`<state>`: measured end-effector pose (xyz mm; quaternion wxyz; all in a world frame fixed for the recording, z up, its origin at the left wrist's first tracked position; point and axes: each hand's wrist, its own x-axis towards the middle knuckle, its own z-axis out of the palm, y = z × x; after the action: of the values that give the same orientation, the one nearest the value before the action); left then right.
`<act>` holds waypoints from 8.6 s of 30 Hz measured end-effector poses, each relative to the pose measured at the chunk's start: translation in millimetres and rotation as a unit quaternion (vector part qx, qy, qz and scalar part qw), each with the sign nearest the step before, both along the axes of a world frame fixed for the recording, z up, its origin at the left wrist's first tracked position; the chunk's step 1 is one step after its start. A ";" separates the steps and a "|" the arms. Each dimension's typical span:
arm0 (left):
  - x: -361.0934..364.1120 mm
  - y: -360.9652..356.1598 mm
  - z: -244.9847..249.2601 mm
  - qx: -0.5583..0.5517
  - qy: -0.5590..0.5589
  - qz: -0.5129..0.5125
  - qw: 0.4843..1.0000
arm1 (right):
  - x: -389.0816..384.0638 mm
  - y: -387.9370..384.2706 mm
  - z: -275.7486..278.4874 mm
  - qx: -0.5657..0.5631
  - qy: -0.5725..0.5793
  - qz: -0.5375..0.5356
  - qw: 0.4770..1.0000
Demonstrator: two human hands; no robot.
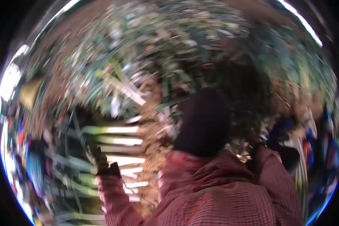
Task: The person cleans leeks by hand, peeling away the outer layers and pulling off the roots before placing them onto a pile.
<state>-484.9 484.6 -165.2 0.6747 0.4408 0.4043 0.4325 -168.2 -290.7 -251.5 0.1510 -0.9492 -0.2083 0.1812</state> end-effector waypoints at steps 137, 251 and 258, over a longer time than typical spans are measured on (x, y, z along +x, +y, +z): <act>541.4 -467.2 65.1 -0.362 -0.281 -0.367 0.809 | 85.0 221.4 246.0 0.677 -0.052 -0.307 0.666; 459.3 -522.0 179.1 0.595 -0.095 -0.318 0.732 | 72.8 126.3 261.1 0.277 -0.279 -0.224 0.892; 442.9 -527.0 200.4 0.697 -0.197 -0.430 0.539 | 72.1 102.4 250.6 0.303 -0.241 -0.223 0.895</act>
<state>-42.0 -42.4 35.2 0.3220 0.7963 -0.4060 0.3121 -96.1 -188.3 -1.0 0.4134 -0.8934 -0.0663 -0.1632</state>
